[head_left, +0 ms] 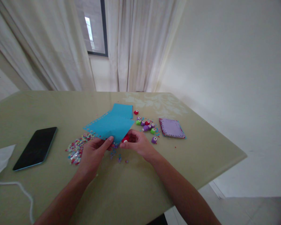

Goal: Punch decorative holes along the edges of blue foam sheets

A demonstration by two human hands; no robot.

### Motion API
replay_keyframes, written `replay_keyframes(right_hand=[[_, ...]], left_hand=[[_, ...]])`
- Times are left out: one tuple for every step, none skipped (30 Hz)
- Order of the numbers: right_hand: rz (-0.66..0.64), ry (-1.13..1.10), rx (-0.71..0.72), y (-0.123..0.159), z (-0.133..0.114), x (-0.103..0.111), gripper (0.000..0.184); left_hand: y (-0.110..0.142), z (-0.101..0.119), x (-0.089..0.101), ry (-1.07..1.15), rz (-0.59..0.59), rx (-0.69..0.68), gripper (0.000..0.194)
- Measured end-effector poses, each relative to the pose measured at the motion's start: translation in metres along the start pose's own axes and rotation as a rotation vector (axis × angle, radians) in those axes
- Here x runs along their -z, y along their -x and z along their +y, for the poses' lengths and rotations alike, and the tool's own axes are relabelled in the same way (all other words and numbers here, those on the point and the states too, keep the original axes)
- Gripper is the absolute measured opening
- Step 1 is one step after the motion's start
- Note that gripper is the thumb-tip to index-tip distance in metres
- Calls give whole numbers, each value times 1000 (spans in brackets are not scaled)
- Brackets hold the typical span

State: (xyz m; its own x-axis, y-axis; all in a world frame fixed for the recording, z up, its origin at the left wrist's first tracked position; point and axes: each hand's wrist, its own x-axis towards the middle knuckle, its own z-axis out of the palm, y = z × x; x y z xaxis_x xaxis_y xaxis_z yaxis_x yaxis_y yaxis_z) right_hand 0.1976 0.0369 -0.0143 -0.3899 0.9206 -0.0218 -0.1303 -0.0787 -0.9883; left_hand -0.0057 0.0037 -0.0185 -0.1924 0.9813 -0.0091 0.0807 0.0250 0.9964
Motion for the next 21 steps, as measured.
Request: replay_keyframes(right_hand=[[10,3,1,0,-1,0,48],[17,8,-2,0,-1,0,48],[22,11,-8,0,-2,0,49],[23,13,-16,0,-3,0,50],[20,12,-23,1,-4,0,51],[17,9,-28,1,-4,-1,52],[14,5,-32,1,-5,-1,53],[13,2,-34,2,-6,-2,53],[15,1,-36,2,-6,-2,53],[15,0,-37,2,-7,-3,52],[15,-8,-37,3,-8,-4,51],[14,-26,-36,3,-8,-5,49],[13,-55,-38,3,-9,-5,49],[13,-90,-43,3,-9,-6,49],[17,-126,-53,3,-10,-6,49],[25,-163,-70,2,-10,-6,50],[36,-195,-92,2,-9,-6,51],[45,-220,-114,2,-9,-6,52],[49,-238,-134,2,-9,-5,51],[47,-247,-147,2,-9,-5,50],[39,-246,-156,2,-8,-5,49]], left_hand=[[0,0,0,20,12,14,42],[0,1,0,49,16,27,41],[0,2,0,78,11,40,42],[1,3,-1,95,-3,53,42],[2,5,-2,97,-18,65,43],[2,7,-3,89,-33,81,44],[3,9,-4,81,-47,98,45],[4,10,-4,76,-59,111,45],[4,11,-5,75,-70,118,46],[5,12,-6,77,-76,121,46],[5,12,-6,76,-82,120,46],[5,12,-7,69,-87,116,46],[6,11,-7,60,-94,109,47],[6,11,-8,53,-101,100,47],[7,11,-9,47,-108,91,48],[7,10,-9,42,-112,83,48],[7,10,-10,42,-111,76,49],[8,10,-11,46,-103,71,50],[8,10,-12,52,-95,68,51],[8,9,-13,57,-87,69,51],[9,9,-14,65,-79,70,51]])
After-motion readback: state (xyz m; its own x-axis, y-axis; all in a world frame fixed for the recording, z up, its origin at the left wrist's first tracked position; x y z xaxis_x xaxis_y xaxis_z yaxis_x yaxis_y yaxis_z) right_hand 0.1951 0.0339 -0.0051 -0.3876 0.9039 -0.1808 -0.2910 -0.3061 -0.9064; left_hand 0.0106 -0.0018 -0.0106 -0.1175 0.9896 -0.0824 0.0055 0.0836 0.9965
